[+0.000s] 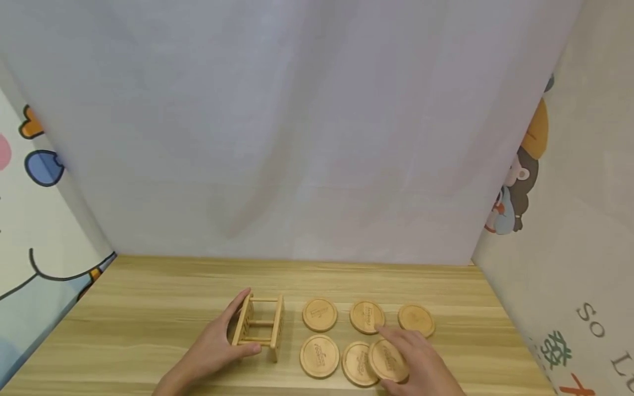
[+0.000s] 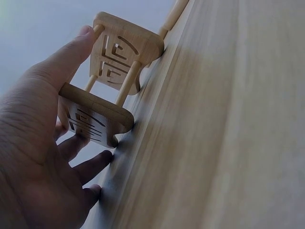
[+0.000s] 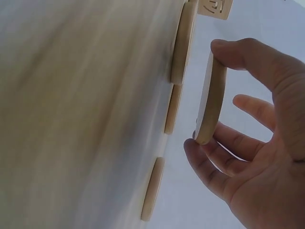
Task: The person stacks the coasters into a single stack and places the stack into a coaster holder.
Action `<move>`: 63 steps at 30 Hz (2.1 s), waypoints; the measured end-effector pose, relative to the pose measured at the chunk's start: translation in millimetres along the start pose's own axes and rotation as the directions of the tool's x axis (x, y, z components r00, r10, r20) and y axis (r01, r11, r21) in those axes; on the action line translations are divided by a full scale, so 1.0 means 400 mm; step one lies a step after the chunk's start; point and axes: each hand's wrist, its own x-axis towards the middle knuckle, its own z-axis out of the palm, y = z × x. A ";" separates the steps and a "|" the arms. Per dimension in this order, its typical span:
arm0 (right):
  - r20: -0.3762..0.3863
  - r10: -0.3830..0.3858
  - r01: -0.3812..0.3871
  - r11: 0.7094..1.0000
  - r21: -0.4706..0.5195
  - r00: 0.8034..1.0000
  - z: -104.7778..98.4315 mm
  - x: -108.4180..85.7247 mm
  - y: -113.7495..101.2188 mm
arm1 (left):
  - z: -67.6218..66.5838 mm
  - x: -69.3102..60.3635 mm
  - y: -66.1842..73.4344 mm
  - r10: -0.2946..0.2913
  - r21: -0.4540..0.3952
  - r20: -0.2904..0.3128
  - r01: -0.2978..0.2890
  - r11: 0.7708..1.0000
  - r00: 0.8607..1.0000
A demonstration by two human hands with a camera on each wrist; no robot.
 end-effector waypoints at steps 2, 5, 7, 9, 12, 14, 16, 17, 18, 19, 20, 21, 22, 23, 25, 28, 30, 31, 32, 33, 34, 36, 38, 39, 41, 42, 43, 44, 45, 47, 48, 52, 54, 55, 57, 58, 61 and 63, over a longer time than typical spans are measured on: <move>-0.012 -0.025 0.025 1.000 -0.005 1.000 0.007 0.004 -0.003 | 0.001 0.001 -0.001 0.004 0.000 0.000 -0.004 1.000 1.000; -0.028 -0.056 0.056 0.998 -0.010 0.998 0.016 0.008 -0.006 | 0.002 0.002 -0.002 0.010 -0.002 0.002 -0.010 1.000 1.000; -0.032 -0.068 0.067 0.998 -0.005 0.997 0.019 0.011 -0.008 | 0.003 0.001 -0.002 0.008 -0.012 0.005 -0.008 1.000 1.000; -0.029 -0.067 0.067 0.998 -0.001 0.997 0.022 0.013 -0.012 | 0.003 0.001 -0.003 0.008 -0.021 0.006 -0.008 1.000 1.000; -0.027 -0.068 0.068 0.998 0.003 0.997 0.024 0.018 -0.019 | 0.003 0.001 -0.003 0.006 -0.039 0.009 -0.006 0.999 1.000; -0.030 -0.078 0.078 0.997 -0.004 0.996 0.027 0.021 -0.023 | 0.003 0.001 -0.005 0.007 -0.043 0.009 -0.006 0.999 1.000; -0.029 -0.086 0.086 0.996 -0.003 0.996 0.027 0.024 -0.025 | 0.002 0.001 -0.005 0.008 -0.046 0.008 -0.007 0.999 1.000; -0.027 -0.086 0.086 0.996 -0.001 0.996 0.027 0.025 -0.027 | 0.002 0.001 -0.004 0.008 -0.047 0.008 -0.007 0.999 1.000; -0.024 -0.086 0.086 0.996 0.000 0.996 0.028 0.026 -0.028 | 0.002 0.001 -0.004 0.008 -0.045 0.007 -0.007 0.999 1.000; -0.019 -0.084 0.085 0.996 0.002 0.996 0.029 0.027 -0.030 | 0.002 0.001 -0.003 0.008 -0.043 0.006 -0.008 0.999 1.000; -0.015 -0.080 0.080 0.997 0.008 0.997 0.029 0.027 -0.031 | 0.002 0.001 -0.002 0.008 -0.039 0.006 -0.008 0.999 1.000; -0.011 -0.076 0.077 0.997 0.013 0.997 0.030 0.028 -0.032 | 0.002 0.001 -0.002 0.008 -0.035 0.005 -0.008 0.999 1.000; -0.011 -0.075 0.075 0.997 0.012 0.997 0.031 0.028 -0.033 | 0.002 0.001 -0.001 0.007 -0.034 0.005 -0.007 0.999 1.000; -0.010 -0.075 0.075 0.997 0.012 0.997 0.032 0.029 -0.034 | 0.002 0.001 -0.001 0.006 -0.032 0.005 -0.006 0.999 1.000; -0.013 -0.079 0.079 0.997 0.011 0.997 0.033 0.031 -0.036 | 0.002 0.002 -0.002 0.006 -0.033 0.004 -0.005 0.999 1.000; -0.013 -0.083 0.083 0.996 0.013 0.996 0.034 0.035 -0.040 | 0.002 0.002 -0.002 0.007 -0.039 -0.002 -0.007 0.999 1.000; -0.005 -0.083 0.083 0.996 0.019 0.997 0.035 0.038 -0.043 | 0.001 0.002 -0.003 0.009 -0.039 -0.005 -0.009 0.999 1.000; 0.002 -0.081 0.081 0.996 0.022 0.997 0.036 0.040 -0.045 | 0.001 0.001 -0.003 0.010 -0.040 -0.006 -0.010 0.999 1.000; 0.010 -0.080 0.080 0.996 0.026 0.997 0.037 0.041 -0.047 | 0.001 0.001 -0.003 0.010 -0.040 -0.007 -0.011 0.999 1.000; 0.018 -0.081 0.081 0.996 0.028 0.997 0.037 0.043 -0.048 | 0.001 0.001 -0.003 0.011 -0.038 -0.008 -0.011 0.999 1.000; 0.026 -0.082 0.081 0.996 0.031 0.996 0.038 0.045 -0.049 | 0.002 0.001 -0.004 0.010 -0.039 -0.008 -0.010 0.999 1.000; 0.042 -0.085 0.083 0.996 0.037 0.996 0.040 0.049 -0.050 | 0.002 0.000 -0.003 0.008 -0.037 -0.007 -0.008 0.999 1.000; 0.058 -0.085 0.082 0.996 0.046 0.995 0.041 0.053 -0.051 | 0.002 0.000 -0.003 0.007 -0.032 -0.007 -0.007 0.999 1.000; 0.065 -0.086 0.083 0.995 0.047 0.994 0.042 0.054 -0.051 | 0.001 -0.001 -0.002 0.007 -0.030 -0.006 -0.007 1.000 1.000; 0.077 -0.087 0.083 0.995 0.052 0.993 0.043 0.057 -0.052 | 0.002 -0.001 -0.001 0.008 -0.030 -0.004 -0.008 1.000 1.000; 0.082 -0.086 0.082 0.995 0.056 0.993 0.044 0.057 -0.052 | 0.002 0.000 -0.001 0.009 -0.028 -0.004 -0.009 1.000 1.000; 0.087 -0.086 0.081 0.995 0.059 0.992 0.044 0.058 -0.053 | 0.002 0.000 0.000 0.009 -0.027 -0.004 -0.009 1.000 1.000; 0.090 -0.087 0.082 0.995 0.060 0.992 0.045 0.059 -0.054 | 0.002 0.000 0.000 0.009 -0.025 -0.004 -0.009 1.000 1.000; 0.092 -0.089 0.084 0.995 0.057 0.992 0.045 0.059 -0.055 | 0.003 0.001 0.000 0.009 -0.024 -0.004 -0.009 1.000 1.000; 0.095 -0.092 0.087 0.995 0.058 0.991 0.047 0.060 -0.056 | 0.003 0.001 0.000 0.008 -0.021 -0.005 -0.008 1.000 1.000; 0.095 -0.094 0.089 0.995 0.055 0.991 0.048 0.061 -0.057 | 0.003 0.001 0.000 0.009 -0.019 -0.005 -0.009 1.000 1.000; 0.103 -0.097 0.093 0.994 0.049 0.990 0.052 0.063 -0.058 | 0.003 0.001 -0.001 0.009 -0.022 -0.007 -0.009 1.000 1.000; 0.110 -0.098 0.092 0.994 0.052 0.989 0.053 0.064 -0.059 | 0.002 0.001 -0.002 0.010 -0.024 -0.007 -0.010 1.000 1.000; 0.113 -0.099 0.093 0.994 0.054 0.989 0.053 0.065 -0.059 | 0.002 0.001 -0.002 0.011 -0.024 -0.007 -0.011 1.000 1.000; 0.126 -0.096 0.088 0.994 0.065 0.987 0.053 0.067 -0.059 | 0.002 0.000 -0.003 0.013 -0.028 -0.005 -0.013 1.000 1.000; 0.133 -0.092 0.084 0.994 0.070 0.987 0.052 0.067 -0.059 | 0.002 0.000 -0.004 0.014 -0.028 -0.003 -0.014 1.000 1.000; 0.162 -0.078 0.064 0.994 0.091 0.984 0.050 0.070 -0.059 | 0.002 0.000 -0.004 0.015 -0.026 -0.003 -0.015 1.000 1.000; 0.185 -0.067 0.048 0.993 0.107 0.980 0.047 0.071 -0.059 | 0.002 0.001 -0.004 0.011 -0.032 -0.003 -0.011 0.999 1.000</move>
